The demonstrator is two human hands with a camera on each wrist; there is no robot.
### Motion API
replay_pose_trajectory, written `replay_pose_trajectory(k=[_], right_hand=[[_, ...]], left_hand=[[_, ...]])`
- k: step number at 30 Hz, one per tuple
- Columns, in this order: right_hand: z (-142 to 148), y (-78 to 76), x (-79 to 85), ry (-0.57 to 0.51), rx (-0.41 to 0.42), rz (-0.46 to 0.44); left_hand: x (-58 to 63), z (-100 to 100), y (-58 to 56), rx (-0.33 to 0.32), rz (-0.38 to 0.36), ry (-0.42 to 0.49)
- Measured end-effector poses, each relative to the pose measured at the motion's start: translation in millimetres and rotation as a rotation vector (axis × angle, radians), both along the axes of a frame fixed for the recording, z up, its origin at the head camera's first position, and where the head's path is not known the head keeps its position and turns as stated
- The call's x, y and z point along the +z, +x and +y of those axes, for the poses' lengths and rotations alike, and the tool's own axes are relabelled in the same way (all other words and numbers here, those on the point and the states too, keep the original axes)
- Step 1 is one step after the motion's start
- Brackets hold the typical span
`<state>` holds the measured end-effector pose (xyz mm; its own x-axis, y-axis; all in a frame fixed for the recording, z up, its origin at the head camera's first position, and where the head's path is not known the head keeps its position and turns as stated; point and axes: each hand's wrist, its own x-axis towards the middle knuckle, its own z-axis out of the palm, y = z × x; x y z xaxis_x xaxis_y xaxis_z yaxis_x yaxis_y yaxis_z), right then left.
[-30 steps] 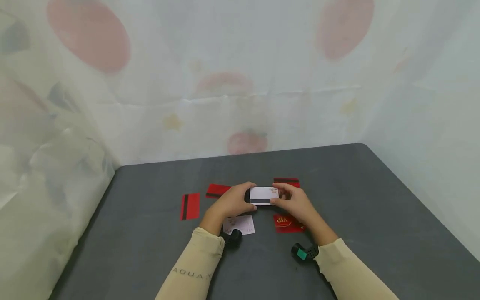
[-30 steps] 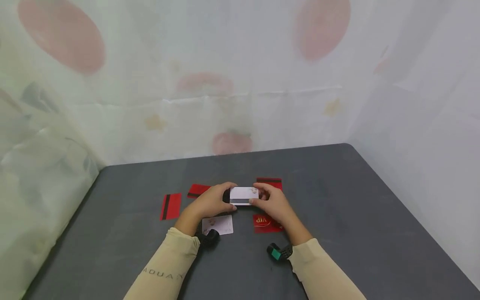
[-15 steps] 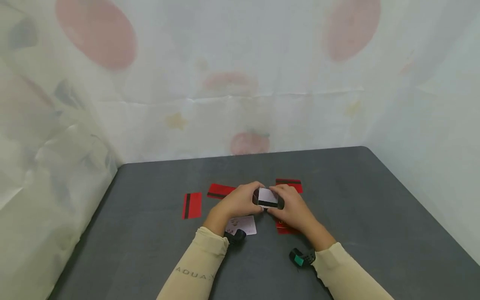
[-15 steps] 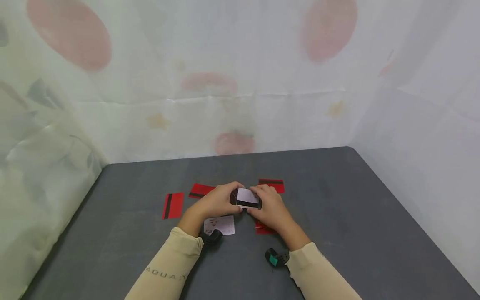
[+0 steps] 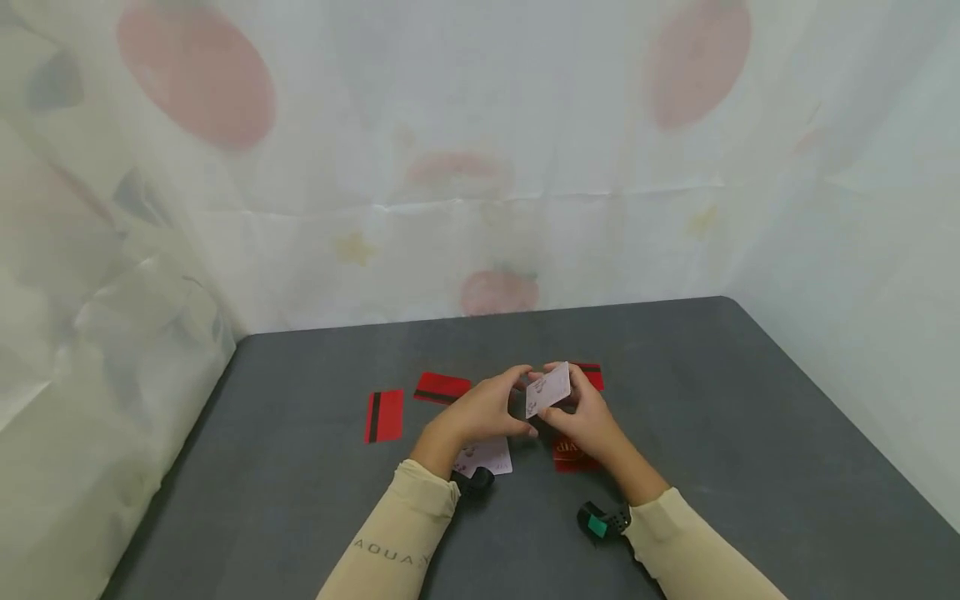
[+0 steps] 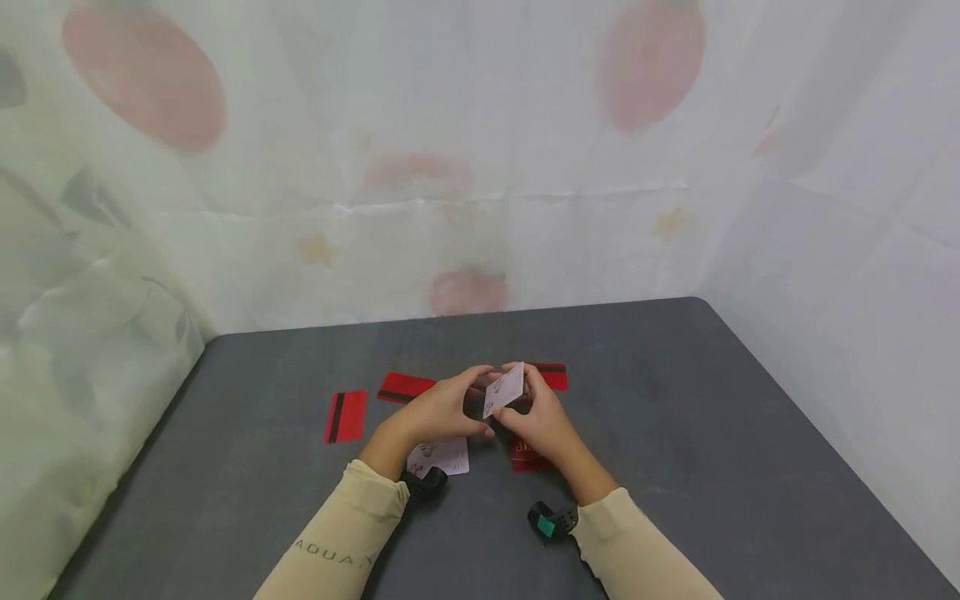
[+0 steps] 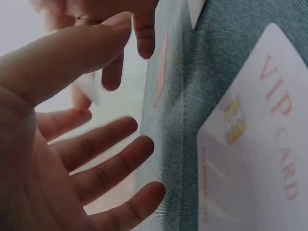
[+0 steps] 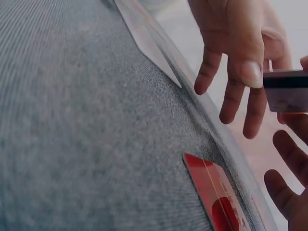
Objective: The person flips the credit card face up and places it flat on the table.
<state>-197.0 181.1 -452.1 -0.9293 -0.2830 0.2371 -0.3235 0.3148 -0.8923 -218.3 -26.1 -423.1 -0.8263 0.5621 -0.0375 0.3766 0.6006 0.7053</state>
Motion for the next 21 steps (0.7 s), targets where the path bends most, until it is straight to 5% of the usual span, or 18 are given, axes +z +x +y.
replay_pose_trajectory(k=[12,21], right_hand=[[4.6,-2.9,-2.5,-0.131,0.099,-0.089],[8.8,-6.2,-3.0,-0.05,0.001,-0.1]], left_hand=[[0.7,-0.3,-0.9,0.023,0.015,0.0],[-2.5,-6.8,-4.8,0.12,0.075,-0.132]])
